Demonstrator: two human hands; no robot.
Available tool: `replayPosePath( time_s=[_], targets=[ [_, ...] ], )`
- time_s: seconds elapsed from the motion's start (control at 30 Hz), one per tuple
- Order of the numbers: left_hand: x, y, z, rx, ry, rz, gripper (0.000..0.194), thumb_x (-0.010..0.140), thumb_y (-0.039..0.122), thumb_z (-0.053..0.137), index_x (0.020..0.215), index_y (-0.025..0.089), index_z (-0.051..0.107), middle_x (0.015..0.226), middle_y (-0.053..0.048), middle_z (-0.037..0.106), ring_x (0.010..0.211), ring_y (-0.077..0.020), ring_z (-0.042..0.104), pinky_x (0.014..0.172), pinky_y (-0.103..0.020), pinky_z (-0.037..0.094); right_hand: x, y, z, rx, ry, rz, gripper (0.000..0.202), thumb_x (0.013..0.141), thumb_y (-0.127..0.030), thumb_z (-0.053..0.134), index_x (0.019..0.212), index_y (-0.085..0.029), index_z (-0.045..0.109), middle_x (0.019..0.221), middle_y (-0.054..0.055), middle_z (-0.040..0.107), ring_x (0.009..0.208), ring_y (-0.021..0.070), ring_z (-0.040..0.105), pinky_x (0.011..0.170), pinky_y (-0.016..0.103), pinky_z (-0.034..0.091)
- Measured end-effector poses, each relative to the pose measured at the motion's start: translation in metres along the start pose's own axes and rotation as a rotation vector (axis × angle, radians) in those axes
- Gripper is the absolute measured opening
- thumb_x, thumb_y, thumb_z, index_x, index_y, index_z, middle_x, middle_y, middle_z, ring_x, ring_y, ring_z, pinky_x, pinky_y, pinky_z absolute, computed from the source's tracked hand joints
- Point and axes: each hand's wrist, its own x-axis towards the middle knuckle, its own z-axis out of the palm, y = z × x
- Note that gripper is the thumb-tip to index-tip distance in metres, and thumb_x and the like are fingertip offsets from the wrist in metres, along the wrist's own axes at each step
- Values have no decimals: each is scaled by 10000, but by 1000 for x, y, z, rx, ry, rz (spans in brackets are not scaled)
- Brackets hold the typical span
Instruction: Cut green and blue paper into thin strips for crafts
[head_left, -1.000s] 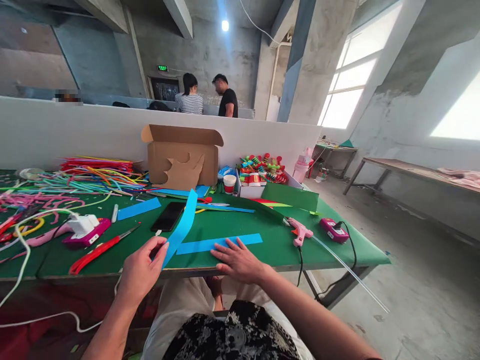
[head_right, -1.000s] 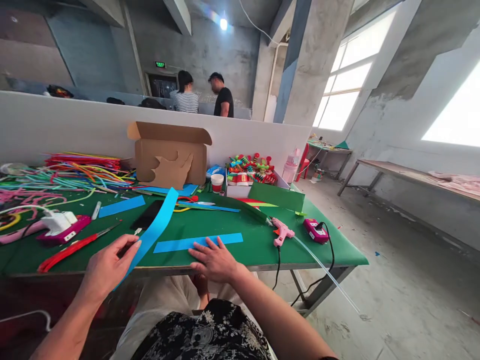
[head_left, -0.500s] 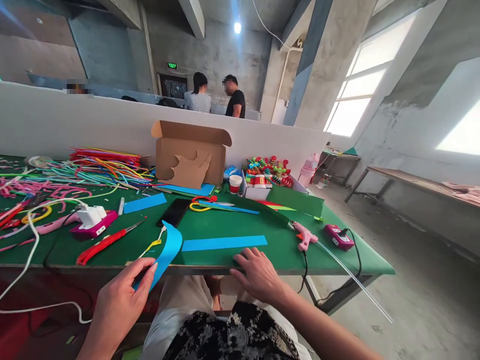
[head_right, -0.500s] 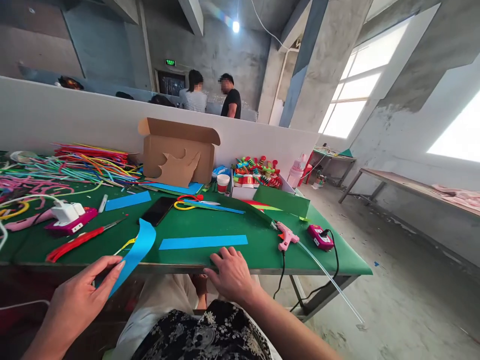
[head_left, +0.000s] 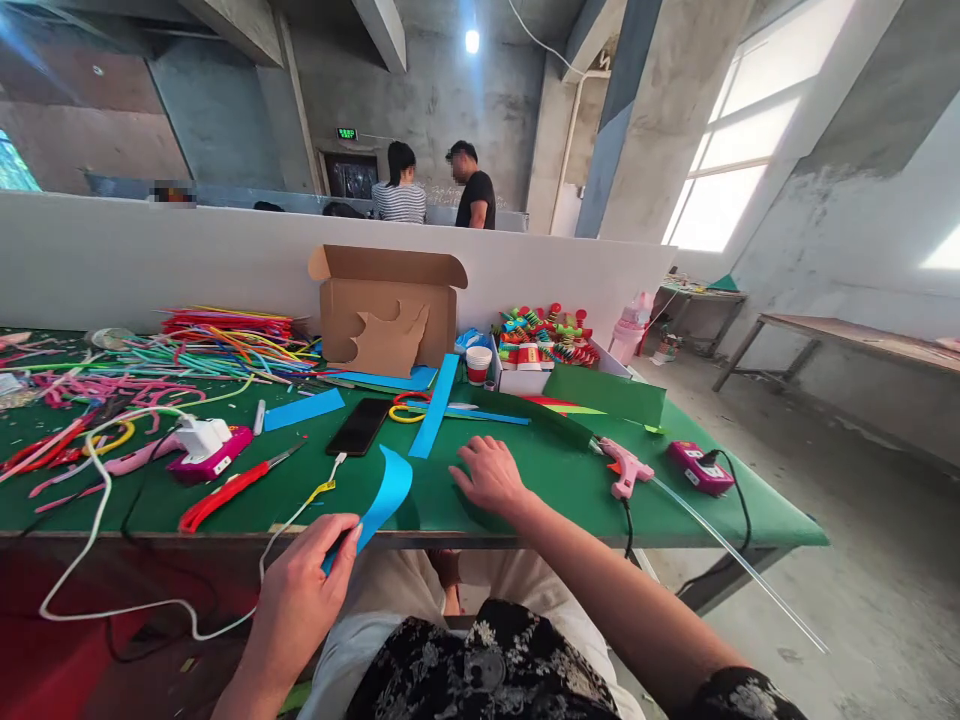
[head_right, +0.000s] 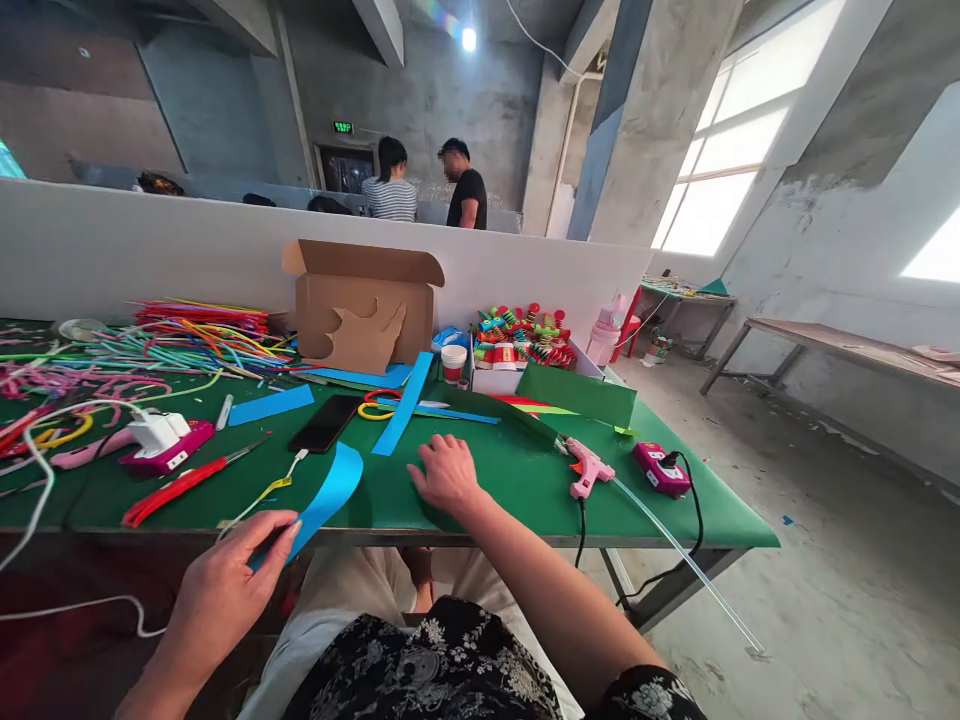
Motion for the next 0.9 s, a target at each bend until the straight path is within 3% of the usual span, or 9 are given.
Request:
replayPosePath(
  time_s=[0.13, 0.3, 0.43, 0.5, 0.57, 0.63, 0.73, 0.9],
  targets=[
    [1, 0, -5, 65, 76, 91, 199, 972, 332, 468, 881, 222, 607, 775, -7, 716, 680, -153, 677, 662, -223, 504, 4, -21, 15, 160, -32, -217, 311, 971, -366, 537, 1202, -199, 664, 1225, 104, 657, 1127, 244, 578, 957, 385, 448],
    [11, 5, -6, 122, 119, 106, 171, 980, 265, 459, 876, 213, 584, 759, -6, 681, 693, -159, 658, 684, -248, 489, 14, -18, 31, 266, 22, -211, 405, 965, -228, 502, 1363, -226, 574, 1396, 110, 585, 1277, 245, 533, 1074, 431, 424],
    [28, 8, 8, 281, 149, 161, 160, 962, 157, 467, 878, 180, 601, 803, -55, 672, 767, -202, 619, 717, -311, 469, -9, -6, 21, 328, 394, -103, 569, 937, -214, 504, 1496, -192, 403, 1495, 168, 463, 1364, 275, 449, 1091, 488, 424],
    [37, 13, 24, 353, 127, 221, 183, 953, 130, 475, 852, 174, 621, 824, -71, 675, 787, -222, 591, 709, -337, 450, -26, -6, 11, 255, 519, -165, 616, 929, -220, 519, 1520, -180, 353, 1537, 165, 407, 1429, 289, 352, 1153, 533, 336],
    [41, 20, 45, 383, 72, 287, 215, 946, 117, 478, 817, 176, 639, 821, -72, 670, 785, -227, 567, 692, -346, 432, -43, -9, 4, 135, 474, -333, 626, 921, -173, 496, 1527, -190, 339, 1538, 127, 421, 1472, 268, 271, 1203, 549, 225],
    [38, 29, 67, 389, -25, 347, 248, 927, 73, 472, 787, 174, 650, 800, -65, 658, 779, -223, 555, 686, -345, 425, -56, -12, 3, 44, 348, -441, 671, 891, -135, 498, 1535, -178, 316, 1514, 106, 464, 1487, 252, 234, 1220, 552, 171],
    [23, 38, 91, 369, -177, 427, 259, 877, -2, 489, 785, 169, 661, 793, -52, 652, 796, -213, 559, 713, -334, 433, -70, -9, 15, -3, 249, -397, 700, 871, -143, 540, 1532, -132, 310, 1482, 119, 504, 1489, 265, 228, 1218, 556, 190],
    [2, 34, 100, 279, -276, 444, 239, 883, 5, 503, 816, 165, 668, 807, -49, 659, 806, -215, 568, 731, -338, 444, -79, -2, 38, -14, 322, -359, 476, 947, -157, 516, 1421, -193, 493, 1355, 86, 628, 1426, 255, 372, 1207, 570, 226]
  ],
)
